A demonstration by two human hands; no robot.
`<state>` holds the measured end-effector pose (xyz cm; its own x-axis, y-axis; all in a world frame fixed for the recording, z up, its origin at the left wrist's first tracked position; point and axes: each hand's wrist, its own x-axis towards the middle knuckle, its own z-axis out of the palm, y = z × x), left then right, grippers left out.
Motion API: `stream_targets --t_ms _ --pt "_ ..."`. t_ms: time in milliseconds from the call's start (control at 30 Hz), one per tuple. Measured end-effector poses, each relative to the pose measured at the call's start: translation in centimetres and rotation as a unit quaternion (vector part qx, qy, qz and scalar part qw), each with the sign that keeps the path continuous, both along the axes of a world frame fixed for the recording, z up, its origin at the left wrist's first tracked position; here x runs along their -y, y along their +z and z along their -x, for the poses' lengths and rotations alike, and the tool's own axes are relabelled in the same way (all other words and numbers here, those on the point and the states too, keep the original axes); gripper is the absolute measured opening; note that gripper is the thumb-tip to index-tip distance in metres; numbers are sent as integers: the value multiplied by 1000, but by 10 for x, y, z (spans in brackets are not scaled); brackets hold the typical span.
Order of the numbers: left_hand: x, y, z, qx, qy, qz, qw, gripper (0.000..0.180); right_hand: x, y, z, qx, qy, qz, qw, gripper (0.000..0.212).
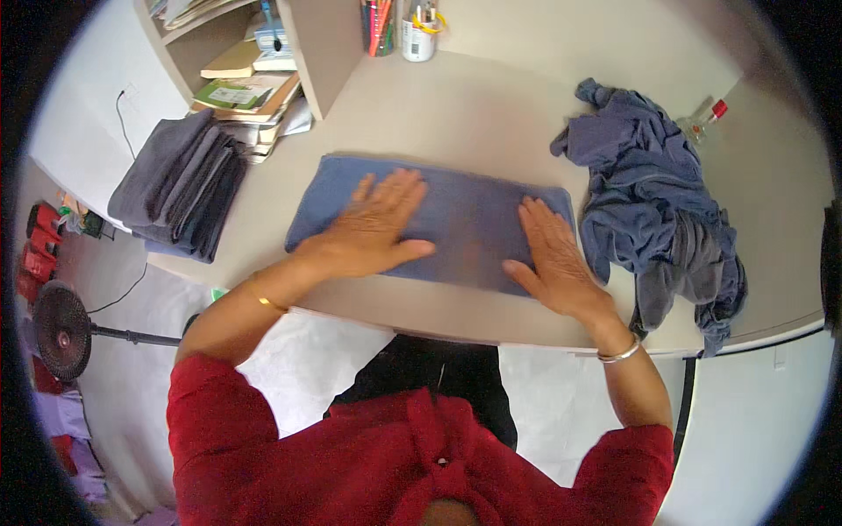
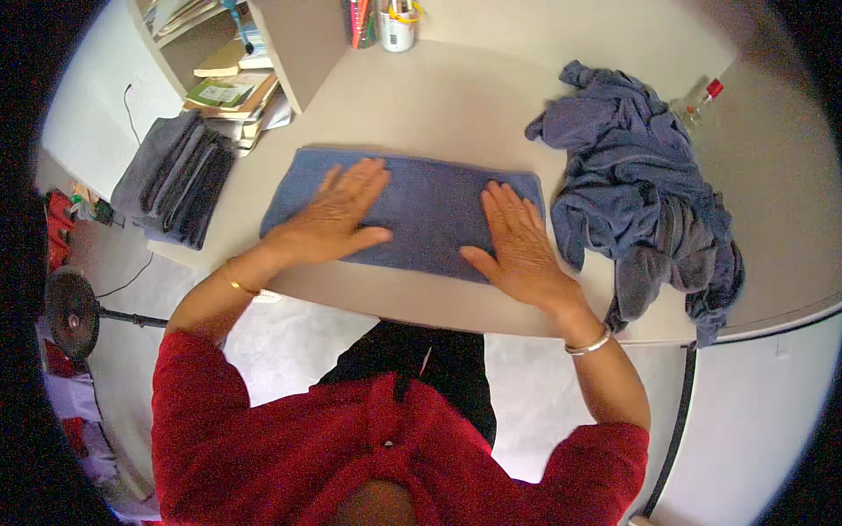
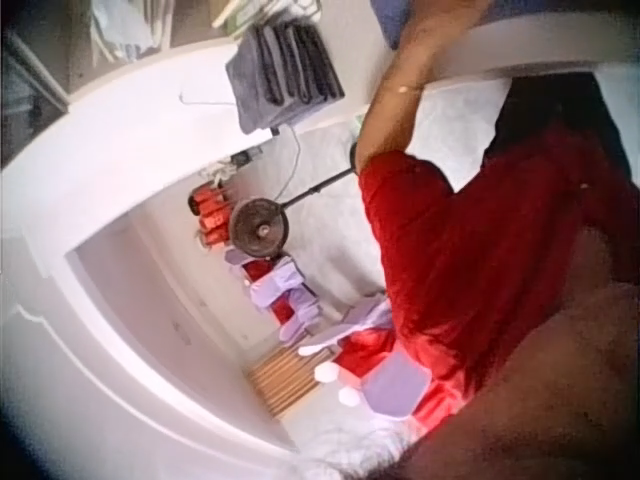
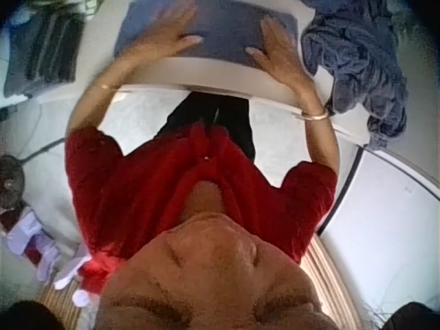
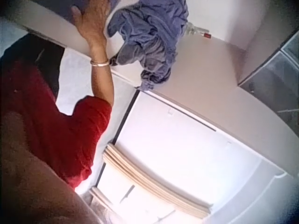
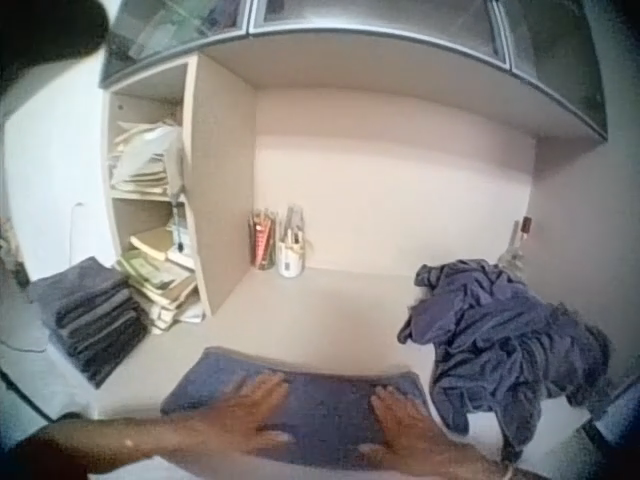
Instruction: The recorder is folding several items of clothing on a desk.
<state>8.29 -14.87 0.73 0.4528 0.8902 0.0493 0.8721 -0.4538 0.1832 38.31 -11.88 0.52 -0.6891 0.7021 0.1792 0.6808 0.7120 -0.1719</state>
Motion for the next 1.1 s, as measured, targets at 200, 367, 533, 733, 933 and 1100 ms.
stream_targets --t_ms 200,367,533,733,933,1100 --pt "9 -1 50 -53 77 -34 995 81 11 -12 -30 -28 -28 -5 999 76" --pt "10 6 47 -50 81 -21 995 79 16 3 -26 -14 -35 -32 999 72" --pt "12 8 5 -47 30 -75 996 77 8 19 -2 -20 24 -45 998 59" --pt "-16 0 11 -23 9 -34 999 73 -40 -5 -8 -34 -1 -32 999 58" --pt "-19 -11 82 -16 38 -56 998 70 -43 -12 -17 -28 -1 -56 998 62" --pt "-51 -6 96 -35 -107 -160 981 62 -23 -21 -10 -44 -57 -58 996 68"
